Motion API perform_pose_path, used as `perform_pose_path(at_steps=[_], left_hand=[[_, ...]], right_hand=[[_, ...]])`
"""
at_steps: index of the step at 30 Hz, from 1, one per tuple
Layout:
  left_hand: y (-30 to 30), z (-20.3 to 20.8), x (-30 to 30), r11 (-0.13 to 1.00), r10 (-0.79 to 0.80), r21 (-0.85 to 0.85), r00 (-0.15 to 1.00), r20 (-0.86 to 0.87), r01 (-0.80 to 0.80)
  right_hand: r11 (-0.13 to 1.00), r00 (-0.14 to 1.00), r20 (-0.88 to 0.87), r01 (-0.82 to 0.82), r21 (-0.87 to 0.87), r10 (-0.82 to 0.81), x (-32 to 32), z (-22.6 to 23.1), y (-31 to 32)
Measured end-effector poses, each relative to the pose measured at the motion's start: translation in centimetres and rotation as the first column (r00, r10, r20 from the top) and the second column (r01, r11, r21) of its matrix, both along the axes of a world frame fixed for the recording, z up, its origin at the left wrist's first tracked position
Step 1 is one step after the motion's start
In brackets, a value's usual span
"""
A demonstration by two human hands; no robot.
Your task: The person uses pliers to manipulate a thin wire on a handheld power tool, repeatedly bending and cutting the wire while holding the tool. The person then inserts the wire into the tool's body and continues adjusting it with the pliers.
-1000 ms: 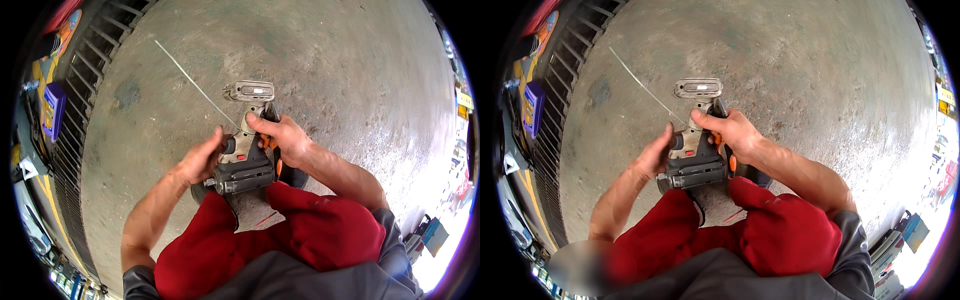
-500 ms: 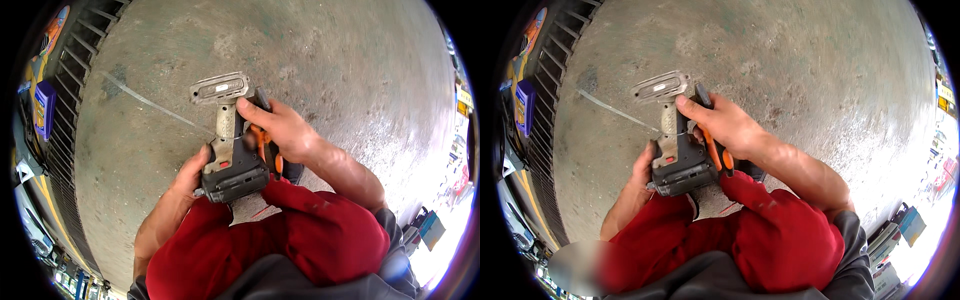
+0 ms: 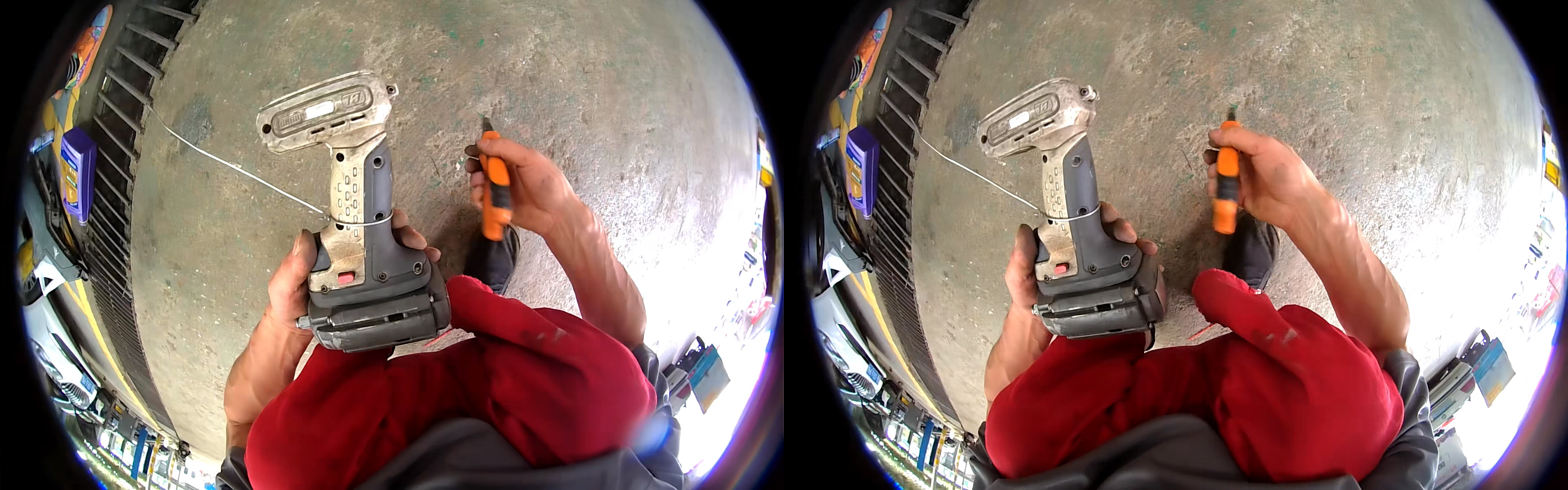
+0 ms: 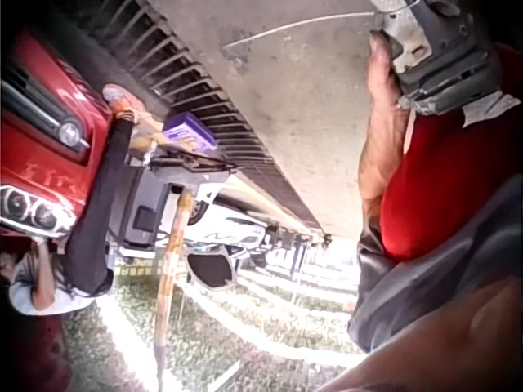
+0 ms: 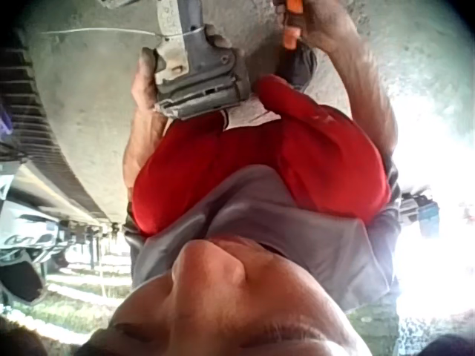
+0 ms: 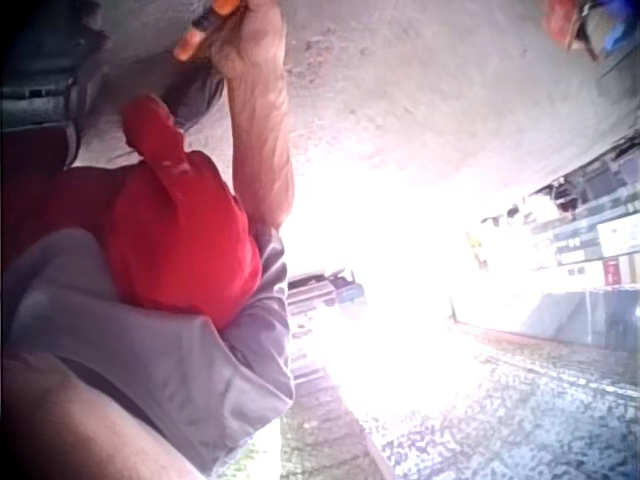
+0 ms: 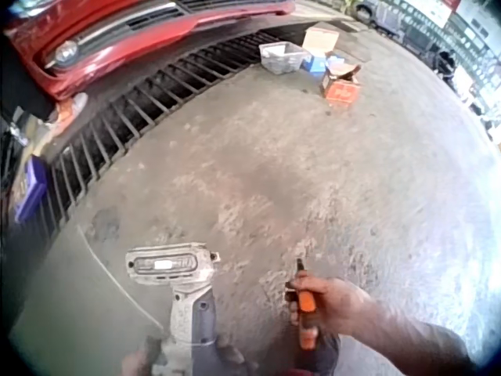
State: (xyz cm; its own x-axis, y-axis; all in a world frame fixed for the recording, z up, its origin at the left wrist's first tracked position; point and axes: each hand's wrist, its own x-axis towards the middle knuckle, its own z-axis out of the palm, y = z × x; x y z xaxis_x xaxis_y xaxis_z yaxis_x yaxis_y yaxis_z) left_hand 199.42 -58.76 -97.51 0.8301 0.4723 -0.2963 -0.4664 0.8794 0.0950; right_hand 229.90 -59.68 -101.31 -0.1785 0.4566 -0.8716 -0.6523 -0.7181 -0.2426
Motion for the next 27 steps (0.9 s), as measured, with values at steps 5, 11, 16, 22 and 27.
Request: perform_pose_path(at_steps=[5,11,16,22,27], left_hand=[[0.3,1.5,0.3,0.999,-0.029,-0.042,0.992,-0.12,0.025],[0.7,2.5,0.0,0.992,-0.075,-0.127,0.921,-0.381,0.028],[0.3,2.5,-0.7,0.981,-0.125,-0.193,0.784,-0.608,0.007],[0.8,4.1,-0.1,0.976,-0.216,-0.11,0.83,-0.513,0.187],[0.5,4.4,0.5,0.976,-0.218,-0.093,0.855,-0.471,0.197]], right_hand=[[0.95,1.0,0.013,0.011,0.312,-0.016,-2.2,4.0,0.5],[0.835,0.944,0.211,-0.325,0.445,0.255,-4.9,5.1,0.0],[0.802,0.902,0.349,-0.399,0.445,0.255,-7.2,6.7,0.1],[0.849,0.928,0.306,-0.33,0.412,0.212,-8.0,5.8,-0.4],[0.84,0.926,0.298,-0.345,0.418,0.232,-7.5,6.0,-0.9]])
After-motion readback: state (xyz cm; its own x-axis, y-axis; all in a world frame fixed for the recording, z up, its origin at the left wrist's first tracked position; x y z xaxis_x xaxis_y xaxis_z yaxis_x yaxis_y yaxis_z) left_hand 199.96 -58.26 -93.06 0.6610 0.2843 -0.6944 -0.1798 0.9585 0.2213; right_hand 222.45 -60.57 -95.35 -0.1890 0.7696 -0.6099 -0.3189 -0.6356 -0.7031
